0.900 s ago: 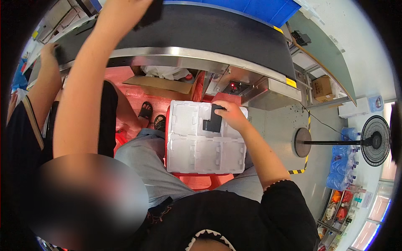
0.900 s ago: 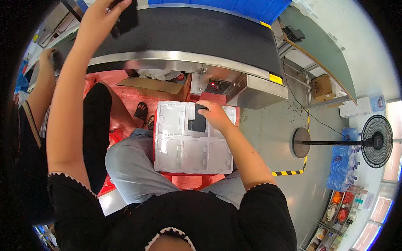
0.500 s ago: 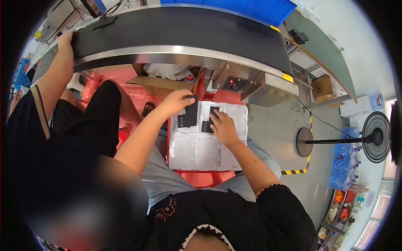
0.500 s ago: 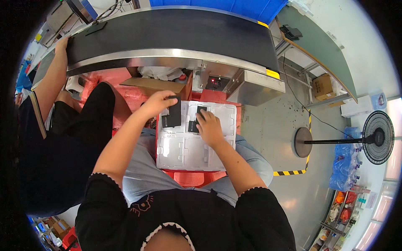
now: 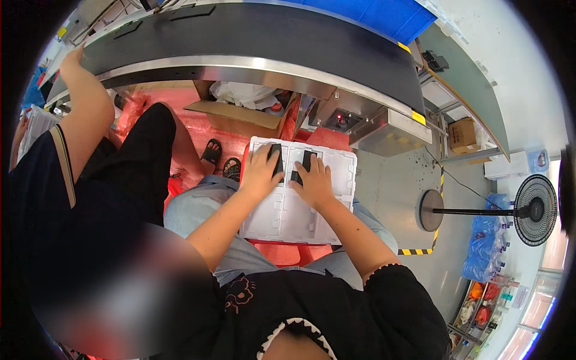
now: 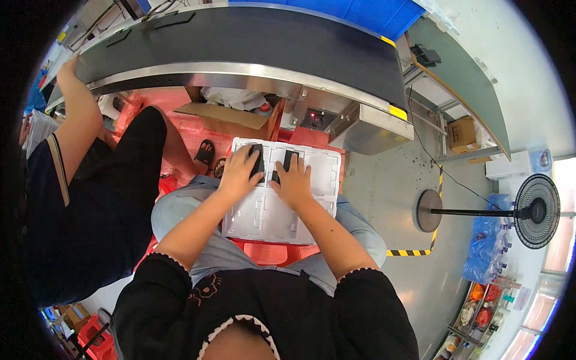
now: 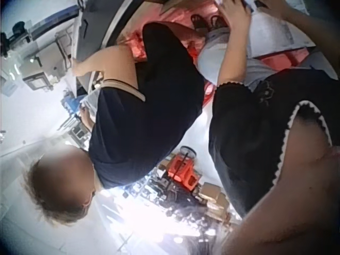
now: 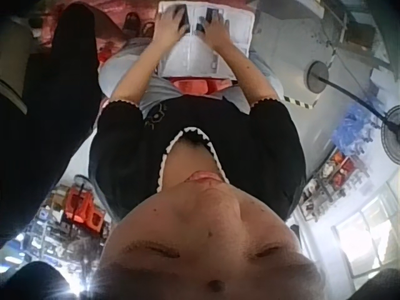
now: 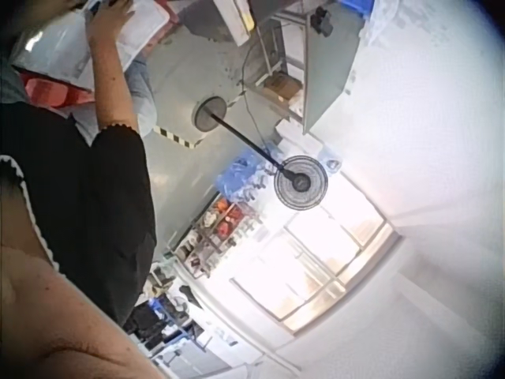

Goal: Sorting black plastic parts from a conveyor into a compartmentalized tray.

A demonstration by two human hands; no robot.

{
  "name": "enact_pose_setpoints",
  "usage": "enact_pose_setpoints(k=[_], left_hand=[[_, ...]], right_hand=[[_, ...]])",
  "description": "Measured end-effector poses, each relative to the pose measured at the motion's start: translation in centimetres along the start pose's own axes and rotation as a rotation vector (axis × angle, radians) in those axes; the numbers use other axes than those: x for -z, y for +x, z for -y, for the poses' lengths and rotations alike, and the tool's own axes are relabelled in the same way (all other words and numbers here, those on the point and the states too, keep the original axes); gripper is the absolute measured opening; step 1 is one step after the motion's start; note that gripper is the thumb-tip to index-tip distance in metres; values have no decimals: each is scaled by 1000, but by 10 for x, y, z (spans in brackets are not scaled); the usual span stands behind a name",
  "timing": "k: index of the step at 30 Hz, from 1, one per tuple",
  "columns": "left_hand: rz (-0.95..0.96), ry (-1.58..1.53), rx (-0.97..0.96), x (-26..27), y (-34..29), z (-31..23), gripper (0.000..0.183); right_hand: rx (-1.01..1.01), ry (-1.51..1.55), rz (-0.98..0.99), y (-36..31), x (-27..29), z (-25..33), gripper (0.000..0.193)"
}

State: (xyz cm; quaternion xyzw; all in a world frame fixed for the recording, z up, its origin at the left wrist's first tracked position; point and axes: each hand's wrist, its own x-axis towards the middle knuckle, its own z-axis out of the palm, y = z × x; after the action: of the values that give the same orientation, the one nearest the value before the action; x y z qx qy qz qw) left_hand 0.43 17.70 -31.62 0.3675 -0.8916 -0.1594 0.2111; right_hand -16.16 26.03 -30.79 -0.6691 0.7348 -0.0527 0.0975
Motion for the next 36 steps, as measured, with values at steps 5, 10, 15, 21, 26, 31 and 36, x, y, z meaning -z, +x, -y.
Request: enact_pose_setpoints(k=[5,10,15,21,26,31,36], left_hand=[[165,75,53,-12,-23,-3,58],[192,47,-1,-13,-21,7,51],[226,78,-34,-4,-20,4,48],[281,240,91,0,-18,1,53],[208,151,29,-17,-30,14,52],[195,145,75,22,-21,12,48],[-458,-307,-216,124,59,-23,28]], right_hand=[[-10,-36,29,9,1,2,42],[14,-75,-12,3,-2,-5,37],[-76,60,-105,13,-2,-1,34],[-288,-53,-55,25,13,2,33],[130,302,-110,31,74,27,38],[343,639,-303,82,217,53,23],[197,513,-429,192,273,6,31]])
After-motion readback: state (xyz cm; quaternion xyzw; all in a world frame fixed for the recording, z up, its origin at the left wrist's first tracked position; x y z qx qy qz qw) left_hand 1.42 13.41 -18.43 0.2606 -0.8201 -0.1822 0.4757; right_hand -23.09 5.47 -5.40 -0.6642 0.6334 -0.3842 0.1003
